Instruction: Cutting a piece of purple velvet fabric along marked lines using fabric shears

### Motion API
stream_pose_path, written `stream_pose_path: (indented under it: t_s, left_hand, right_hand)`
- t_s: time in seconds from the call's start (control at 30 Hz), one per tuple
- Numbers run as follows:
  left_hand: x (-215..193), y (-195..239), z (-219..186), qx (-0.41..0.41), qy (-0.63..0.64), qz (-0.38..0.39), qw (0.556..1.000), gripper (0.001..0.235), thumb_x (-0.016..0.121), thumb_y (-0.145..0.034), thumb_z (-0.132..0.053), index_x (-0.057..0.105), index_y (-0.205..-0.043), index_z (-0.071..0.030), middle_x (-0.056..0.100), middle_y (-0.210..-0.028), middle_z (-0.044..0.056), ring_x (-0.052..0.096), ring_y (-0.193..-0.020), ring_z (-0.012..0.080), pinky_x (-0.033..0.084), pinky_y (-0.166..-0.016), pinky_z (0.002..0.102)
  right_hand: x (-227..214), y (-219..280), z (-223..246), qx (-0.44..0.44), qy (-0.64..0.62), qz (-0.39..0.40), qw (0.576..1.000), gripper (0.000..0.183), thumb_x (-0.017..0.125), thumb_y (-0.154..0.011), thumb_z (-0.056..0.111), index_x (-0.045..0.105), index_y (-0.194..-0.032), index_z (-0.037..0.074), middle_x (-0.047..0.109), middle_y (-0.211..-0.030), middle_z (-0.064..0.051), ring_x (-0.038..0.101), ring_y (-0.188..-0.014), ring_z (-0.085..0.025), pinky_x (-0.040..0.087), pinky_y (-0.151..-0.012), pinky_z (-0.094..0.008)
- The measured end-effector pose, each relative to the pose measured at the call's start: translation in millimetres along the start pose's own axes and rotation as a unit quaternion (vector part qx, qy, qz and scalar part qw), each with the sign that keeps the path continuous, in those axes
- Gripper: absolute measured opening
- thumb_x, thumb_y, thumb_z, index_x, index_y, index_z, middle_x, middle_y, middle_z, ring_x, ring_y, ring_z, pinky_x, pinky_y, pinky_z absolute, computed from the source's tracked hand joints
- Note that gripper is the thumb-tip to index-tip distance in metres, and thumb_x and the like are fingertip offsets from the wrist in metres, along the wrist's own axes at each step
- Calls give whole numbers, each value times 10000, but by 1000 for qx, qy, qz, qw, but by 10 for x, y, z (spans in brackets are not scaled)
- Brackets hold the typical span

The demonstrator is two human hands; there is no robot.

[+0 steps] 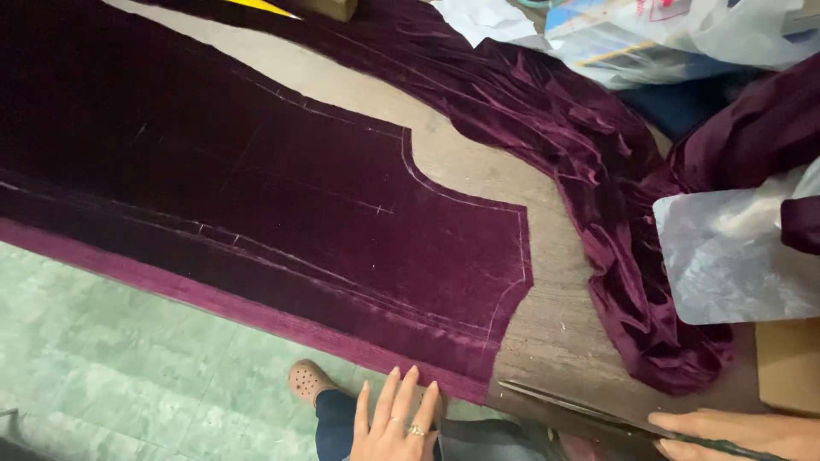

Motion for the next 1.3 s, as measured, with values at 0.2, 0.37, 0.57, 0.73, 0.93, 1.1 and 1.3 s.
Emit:
stream_pose_path:
  t_s: [0.2, 0.37, 0.57, 0.73, 0.93, 1.1, 1.3]
  left_hand:
    - [324, 212, -42, 47, -6, -11, 999, 899, 815, -498, -498, 541, -1326, -280, 509, -1392, 85, 468, -1294, 270, 333, -1023, 565]
    - [200, 142, -82, 37, 17, -12, 999, 580, 610, -753, -354, 555, -1317, -231, 509, -1390, 100, 451, -1314, 278, 307, -1041, 580]
    - [175, 139, -72, 38, 3, -20, 999, 459, 524, -872, -304, 553, -1323, -227, 488, -1412, 84, 447, -1319, 266, 313, -1042, 579]
    - [115, 119, -96, 35, 8, -12, 999, 447, 506, -886, -270, 560, -1325, -206, 479, -1418, 84, 425, -1334, 276, 314, -1041, 594]
    - [100, 127, -93, 37, 16, 11, 999, 489, 486, -866, -263, 535, -1348, -196, 469, -1428, 93, 393, -1351, 298, 273, -1064, 601]
    - [79, 118, -99, 45, 3, 15, 999, 485, 458, -897, -281, 510, -1371, -193, 453, -1438, 94, 372, -1365, 301, 272, -1061, 612]
    - [106, 142, -100, 40, -2, 28, 999, 526, 456, -870, -318, 497, -1382, -210, 440, -1453, 89, 349, -1382, 293, 259, -1065, 606]
  right_hand:
    - [-160, 227, 610, 98, -14, -2, 995, 527, 627, -854, 576, 485, -1356, 653, 578, -1403, 485, 429, -1368, 252, 237, -1220, -73]
    - [-180, 236, 907, 92, 11, 52, 994, 598, 472, -874, 668, 291, -1440, 603, 338, -1514, 378, 265, -1443, 152, 148, -1239, -157]
    - [83, -220, 802, -11, 46, 35, 998, 632, 404, -902, 655, 215, -1474, 462, 538, -1367, 228, 508, -1324, 97, 300, -1137, -135]
    - [139, -149, 865, -33, -2, -18, 999, 581, 472, -941, 486, 227, -1460, 578, 343, -1537, 247, 138, -1485, 10, 108, -1239, -236]
    - [-31, -137, 1214, -82, 76, 46, 993, 401, 350, -933, 631, 508, -1198, 375, 604, -1017, 102, 613, -964, -9, 463, -916, -157]
    - [-6, -206, 1113, -129, 102, 8, 986, 390, 377, -952, 616, 521, -1175, 329, 612, -945, 83, 618, -899, -38, 483, -850, -182]
    - [-38, -163, 1277, -206, 56, 9, 977, 397, 361, -1002, 550, 478, -842, 206, 503, -725, 87, 481, -659, -73, 443, -681, -267]
Point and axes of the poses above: each hand's wrist, its own y-axis away from the middle knuckle, its own x-axis out of the palm, z = x × y, the point moved 2 cm from there along -y, towards the middle knuckle
